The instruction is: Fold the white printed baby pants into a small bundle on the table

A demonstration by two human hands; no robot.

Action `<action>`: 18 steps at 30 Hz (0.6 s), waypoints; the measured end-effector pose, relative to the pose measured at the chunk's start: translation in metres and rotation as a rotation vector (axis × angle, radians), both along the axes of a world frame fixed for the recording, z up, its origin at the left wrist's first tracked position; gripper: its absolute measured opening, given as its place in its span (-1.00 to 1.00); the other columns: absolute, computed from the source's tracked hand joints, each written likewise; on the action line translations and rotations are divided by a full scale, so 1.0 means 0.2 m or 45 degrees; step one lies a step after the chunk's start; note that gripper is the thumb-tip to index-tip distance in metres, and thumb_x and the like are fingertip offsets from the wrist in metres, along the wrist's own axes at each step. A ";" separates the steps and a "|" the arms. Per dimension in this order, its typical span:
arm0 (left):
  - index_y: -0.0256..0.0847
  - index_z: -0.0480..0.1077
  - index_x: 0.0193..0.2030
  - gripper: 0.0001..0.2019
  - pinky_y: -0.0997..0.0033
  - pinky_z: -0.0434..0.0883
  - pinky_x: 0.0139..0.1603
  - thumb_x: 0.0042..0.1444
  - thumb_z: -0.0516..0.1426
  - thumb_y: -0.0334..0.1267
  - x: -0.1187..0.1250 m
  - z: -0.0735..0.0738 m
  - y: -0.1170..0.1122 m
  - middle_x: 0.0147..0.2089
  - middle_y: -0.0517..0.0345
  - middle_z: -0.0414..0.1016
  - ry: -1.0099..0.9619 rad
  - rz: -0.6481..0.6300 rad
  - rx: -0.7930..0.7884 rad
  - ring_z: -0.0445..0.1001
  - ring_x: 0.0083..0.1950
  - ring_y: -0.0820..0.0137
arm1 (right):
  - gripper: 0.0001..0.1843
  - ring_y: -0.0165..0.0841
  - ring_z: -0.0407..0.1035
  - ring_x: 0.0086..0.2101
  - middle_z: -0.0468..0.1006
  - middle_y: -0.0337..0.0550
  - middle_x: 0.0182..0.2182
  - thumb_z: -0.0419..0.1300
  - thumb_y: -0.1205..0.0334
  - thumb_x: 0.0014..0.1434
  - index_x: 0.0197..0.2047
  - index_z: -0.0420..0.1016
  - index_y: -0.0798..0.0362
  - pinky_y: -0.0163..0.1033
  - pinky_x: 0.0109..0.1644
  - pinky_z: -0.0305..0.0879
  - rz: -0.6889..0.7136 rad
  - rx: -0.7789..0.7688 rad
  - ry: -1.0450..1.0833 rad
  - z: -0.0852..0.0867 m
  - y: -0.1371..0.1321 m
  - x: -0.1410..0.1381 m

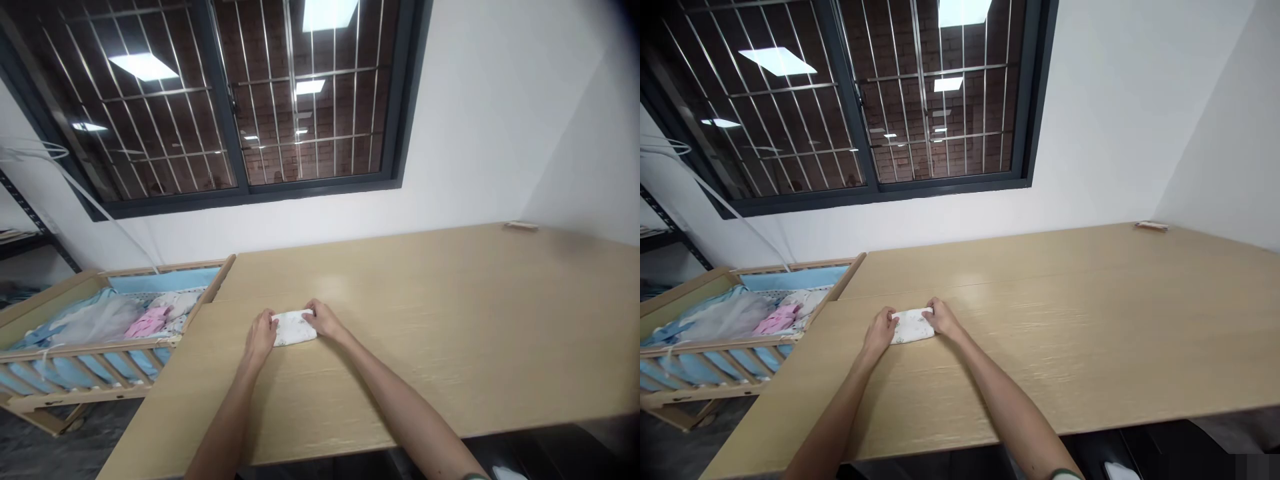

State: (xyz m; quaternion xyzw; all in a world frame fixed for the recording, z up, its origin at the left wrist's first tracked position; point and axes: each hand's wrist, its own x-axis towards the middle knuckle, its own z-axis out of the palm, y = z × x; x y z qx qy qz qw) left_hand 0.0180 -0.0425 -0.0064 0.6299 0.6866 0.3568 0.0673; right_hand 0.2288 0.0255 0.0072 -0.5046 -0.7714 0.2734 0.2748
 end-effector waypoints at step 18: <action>-0.32 -0.13 0.52 -0.26 -0.07 -0.09 0.50 0.38 -0.29 0.16 0.11 -0.16 -0.08 0.55 -0.22 -0.12 0.295 -0.187 -0.201 -0.21 0.57 0.09 | -0.33 -0.19 -0.19 0.44 0.01 0.09 0.45 -0.18 0.11 0.42 0.50 -0.01 0.24 0.03 0.50 -0.31 0.499 0.414 -0.481 -0.06 -0.18 -0.10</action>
